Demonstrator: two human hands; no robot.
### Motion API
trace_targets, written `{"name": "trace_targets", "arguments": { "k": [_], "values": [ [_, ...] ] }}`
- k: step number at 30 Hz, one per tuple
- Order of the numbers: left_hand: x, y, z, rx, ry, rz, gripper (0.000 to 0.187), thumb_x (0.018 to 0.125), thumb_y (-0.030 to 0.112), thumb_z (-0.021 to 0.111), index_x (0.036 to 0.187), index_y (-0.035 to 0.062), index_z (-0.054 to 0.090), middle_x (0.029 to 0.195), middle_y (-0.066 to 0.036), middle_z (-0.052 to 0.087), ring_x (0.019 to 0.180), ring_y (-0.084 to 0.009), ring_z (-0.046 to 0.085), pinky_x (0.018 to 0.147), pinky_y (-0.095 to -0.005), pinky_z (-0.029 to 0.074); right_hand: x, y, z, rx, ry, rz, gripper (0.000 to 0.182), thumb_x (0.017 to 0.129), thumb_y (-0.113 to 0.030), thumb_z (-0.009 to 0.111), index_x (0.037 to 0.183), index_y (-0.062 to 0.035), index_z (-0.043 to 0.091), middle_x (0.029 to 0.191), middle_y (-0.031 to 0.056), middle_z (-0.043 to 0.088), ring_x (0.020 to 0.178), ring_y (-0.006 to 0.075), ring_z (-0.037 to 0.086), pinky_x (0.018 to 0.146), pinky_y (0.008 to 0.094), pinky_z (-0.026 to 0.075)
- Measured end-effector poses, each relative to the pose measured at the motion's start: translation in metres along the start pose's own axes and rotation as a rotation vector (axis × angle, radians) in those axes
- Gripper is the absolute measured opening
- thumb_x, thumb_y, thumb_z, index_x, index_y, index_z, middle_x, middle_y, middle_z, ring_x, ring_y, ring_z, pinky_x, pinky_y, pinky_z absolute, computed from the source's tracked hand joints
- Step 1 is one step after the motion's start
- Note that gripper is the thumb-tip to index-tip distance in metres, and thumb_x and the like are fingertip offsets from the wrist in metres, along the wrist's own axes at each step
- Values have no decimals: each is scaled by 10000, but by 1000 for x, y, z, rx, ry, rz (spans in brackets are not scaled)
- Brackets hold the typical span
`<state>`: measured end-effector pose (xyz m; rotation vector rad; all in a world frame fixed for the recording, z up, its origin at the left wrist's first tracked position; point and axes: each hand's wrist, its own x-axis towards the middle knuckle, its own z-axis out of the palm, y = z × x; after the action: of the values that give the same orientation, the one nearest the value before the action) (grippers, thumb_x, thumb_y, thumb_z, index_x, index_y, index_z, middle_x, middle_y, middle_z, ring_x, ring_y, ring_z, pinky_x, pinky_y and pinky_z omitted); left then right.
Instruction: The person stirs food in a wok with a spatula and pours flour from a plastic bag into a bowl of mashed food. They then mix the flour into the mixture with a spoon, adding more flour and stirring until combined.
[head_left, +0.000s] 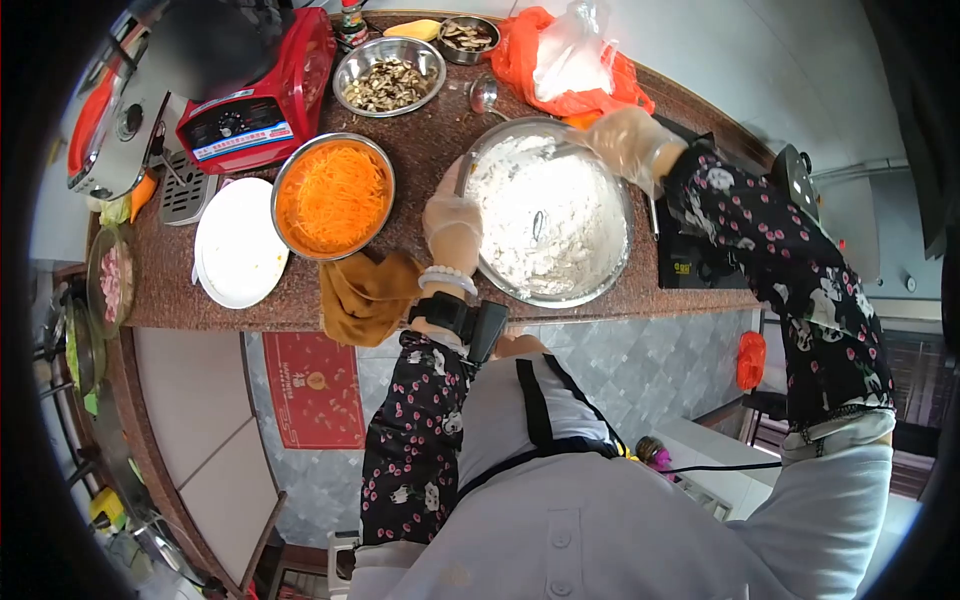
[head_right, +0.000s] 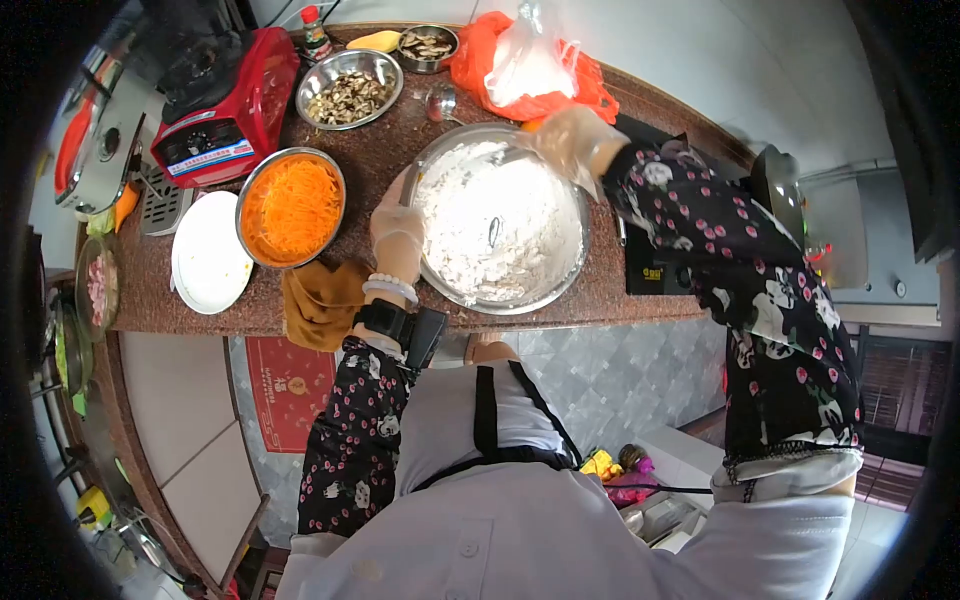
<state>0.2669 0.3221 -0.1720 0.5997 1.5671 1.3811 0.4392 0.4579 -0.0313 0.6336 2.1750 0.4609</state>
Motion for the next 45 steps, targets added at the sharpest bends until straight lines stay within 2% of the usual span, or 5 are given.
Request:
{"name": "trace_targets", "arguments": {
  "k": [11, 15, 30, 41, 45],
  "values": [
    [-2, -14, 3, -12, 69, 84, 565, 757, -62, 492, 1283, 110, 607, 1079, -180, 692, 907, -240, 688, 801, -303, 503, -56, -32, 106, 144, -364, -236, 342, 983, -228, 359, 1239, -42, 489, 821, 177, 611, 668, 270, 643, 546, 365, 504],
    [-7, -21, 6, -30, 123, 139, 578, 743, -61, 472, 1273, 117, 618, 1047, -178, 702, 885, -246, 695, 792, -308, 507, -85, -44, 20, 1217, -865, 475, 424, 1009, -387, 334, 853, -57, 548, 651, 79, 537, 548, 201, 572, 481, 358, 464],
    [-10, -30, 10, -115, 137, 113, 605, 731, -55, 481, 1294, 130, 601, 1090, -183, 688, 834, -244, 697, 764, -306, 511, -91, -93, 23, 2230, -1308, 516, 459, 998, -500, 394, 777, -108, 481, 544, -69, 344, 413, 33, 315, 349, 200, 235],
    [-21, -12, 8, -540, 40, -26, 654, 751, -128, 415, 1376, 43, 503, 1130, -147, 652, 811, -129, 619, 694, -226, 496, -78, -119, 45, 2797, -831, 321, 401, 1016, -468, 341, 917, -103, 474, 567, -55, 385, 392, 39, 331, 325, 214, 241],
    [-18, -20, 0, -491, -82, -53, 689, 824, -67, 516, 1475, 83, 348, 1235, -173, 595, 846, -170, 646, 754, -229, 514, -92, -91, 16, 2108, -480, 491, 403, 994, -452, 425, 915, -74, 539, 528, -1, 454, 405, 159, 467, 383, 326, 396]
  ]
}}
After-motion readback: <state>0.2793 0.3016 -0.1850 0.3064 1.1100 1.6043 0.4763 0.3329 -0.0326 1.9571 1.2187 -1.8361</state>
